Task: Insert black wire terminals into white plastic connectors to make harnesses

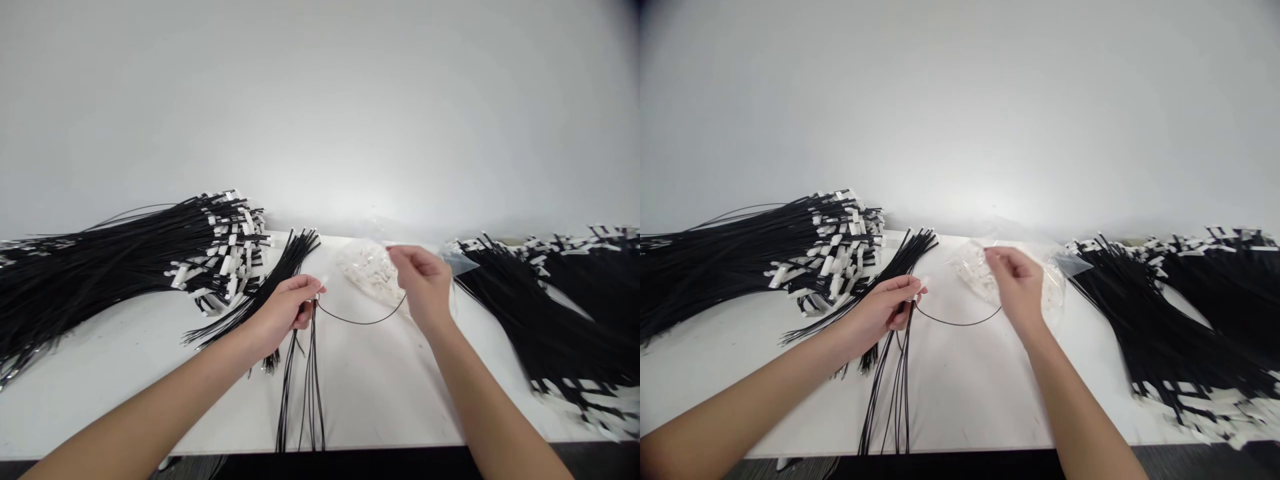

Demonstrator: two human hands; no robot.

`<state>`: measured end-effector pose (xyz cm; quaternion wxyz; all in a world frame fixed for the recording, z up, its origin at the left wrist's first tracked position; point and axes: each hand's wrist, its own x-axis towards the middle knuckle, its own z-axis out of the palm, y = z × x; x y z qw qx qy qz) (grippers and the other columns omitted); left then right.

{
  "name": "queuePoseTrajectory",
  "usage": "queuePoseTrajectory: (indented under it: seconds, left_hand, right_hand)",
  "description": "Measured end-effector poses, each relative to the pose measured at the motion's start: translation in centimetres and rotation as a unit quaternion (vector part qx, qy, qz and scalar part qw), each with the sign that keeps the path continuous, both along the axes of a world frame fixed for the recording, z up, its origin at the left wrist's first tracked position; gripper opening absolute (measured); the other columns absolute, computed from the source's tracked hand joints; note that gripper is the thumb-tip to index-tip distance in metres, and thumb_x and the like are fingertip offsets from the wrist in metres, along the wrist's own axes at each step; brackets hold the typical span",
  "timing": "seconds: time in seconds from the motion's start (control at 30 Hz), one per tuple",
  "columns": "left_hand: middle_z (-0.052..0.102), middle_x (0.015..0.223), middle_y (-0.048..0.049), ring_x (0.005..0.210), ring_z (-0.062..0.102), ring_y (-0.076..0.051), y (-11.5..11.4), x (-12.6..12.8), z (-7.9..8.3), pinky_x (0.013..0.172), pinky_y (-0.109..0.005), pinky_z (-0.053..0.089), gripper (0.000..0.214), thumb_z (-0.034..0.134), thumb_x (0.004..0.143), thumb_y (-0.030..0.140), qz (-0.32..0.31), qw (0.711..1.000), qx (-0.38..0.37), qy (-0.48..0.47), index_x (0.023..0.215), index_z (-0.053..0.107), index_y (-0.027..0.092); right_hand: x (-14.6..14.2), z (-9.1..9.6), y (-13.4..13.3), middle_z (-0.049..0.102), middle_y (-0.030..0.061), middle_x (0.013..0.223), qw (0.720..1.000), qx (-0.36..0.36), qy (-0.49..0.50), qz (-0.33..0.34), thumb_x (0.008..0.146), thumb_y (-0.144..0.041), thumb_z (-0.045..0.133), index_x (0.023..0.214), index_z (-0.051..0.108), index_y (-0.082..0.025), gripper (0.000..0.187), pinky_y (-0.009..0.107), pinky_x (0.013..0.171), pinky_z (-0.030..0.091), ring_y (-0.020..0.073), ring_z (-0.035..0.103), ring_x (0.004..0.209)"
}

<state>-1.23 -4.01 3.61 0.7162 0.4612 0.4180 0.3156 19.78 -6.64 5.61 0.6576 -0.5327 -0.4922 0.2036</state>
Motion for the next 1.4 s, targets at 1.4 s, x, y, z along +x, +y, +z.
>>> queuePoseTrajectory:
  seconds: [1.4]
  left_hand:
    - [0.039, 0.060, 0.0044, 0.039, 0.025, -0.002, -0.6, 0.0, 1.3, 0.039, -0.020, 0.011, 0.023, 0.051, 0.077, 0.041, -0.029, 1.000, -0.009, -0.002, 0.080, 0.053, 0.018]
  right_hand:
    - [-3.4, -3.5, -0.8, 0.044, -0.0054, 0.051, 0.892, 0.175, -0.414, -0.041, 0.074, -0.017, 0.058, 0.076, 0.061, -0.019, 0.004, 0.017, 0.041, 0.031, 0.0036, 0.038, 0.044]
